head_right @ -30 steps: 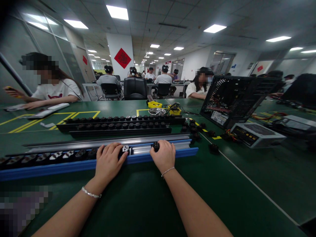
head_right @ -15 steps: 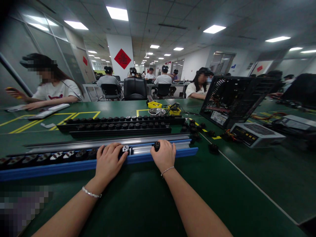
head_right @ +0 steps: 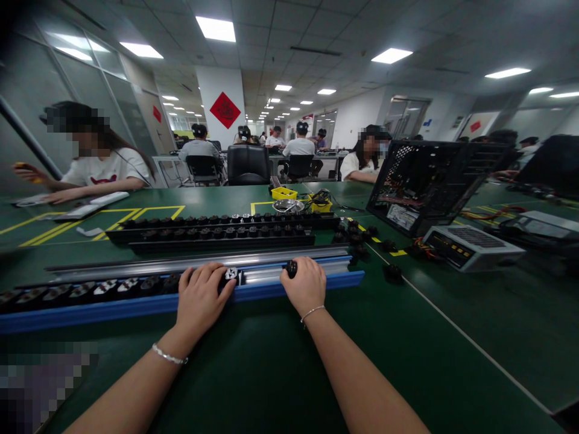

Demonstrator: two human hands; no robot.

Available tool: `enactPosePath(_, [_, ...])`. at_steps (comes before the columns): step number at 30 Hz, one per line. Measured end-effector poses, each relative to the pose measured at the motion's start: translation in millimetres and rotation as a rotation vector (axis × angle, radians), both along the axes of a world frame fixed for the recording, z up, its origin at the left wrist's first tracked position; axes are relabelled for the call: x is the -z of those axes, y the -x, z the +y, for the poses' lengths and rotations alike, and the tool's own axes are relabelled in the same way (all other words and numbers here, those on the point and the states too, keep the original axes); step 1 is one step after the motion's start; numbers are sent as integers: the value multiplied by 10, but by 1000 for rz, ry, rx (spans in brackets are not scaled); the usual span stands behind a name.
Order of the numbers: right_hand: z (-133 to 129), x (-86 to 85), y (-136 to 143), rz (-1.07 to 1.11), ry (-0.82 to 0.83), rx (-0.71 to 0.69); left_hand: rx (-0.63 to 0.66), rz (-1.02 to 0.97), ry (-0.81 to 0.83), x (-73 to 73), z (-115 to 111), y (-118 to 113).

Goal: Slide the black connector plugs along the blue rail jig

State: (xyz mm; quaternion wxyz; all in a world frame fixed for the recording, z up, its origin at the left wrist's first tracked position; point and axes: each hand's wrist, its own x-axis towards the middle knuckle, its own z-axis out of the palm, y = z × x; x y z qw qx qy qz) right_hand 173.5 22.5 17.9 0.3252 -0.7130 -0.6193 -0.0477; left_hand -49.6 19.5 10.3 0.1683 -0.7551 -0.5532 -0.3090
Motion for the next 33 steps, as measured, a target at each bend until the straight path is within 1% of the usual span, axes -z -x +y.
enactPosePath(11, [20, 13, -103, -28, -3, -7, -10, 9, 16, -3, 4, 1])
enactPosePath(19, [20, 41, -102, -51, -37, 13, -6, 1, 3, 9, 11, 6])
enactPosePath(33, [25, 14, -157, -29, -4, 11, 6, -18, 6, -5, 7, -3])
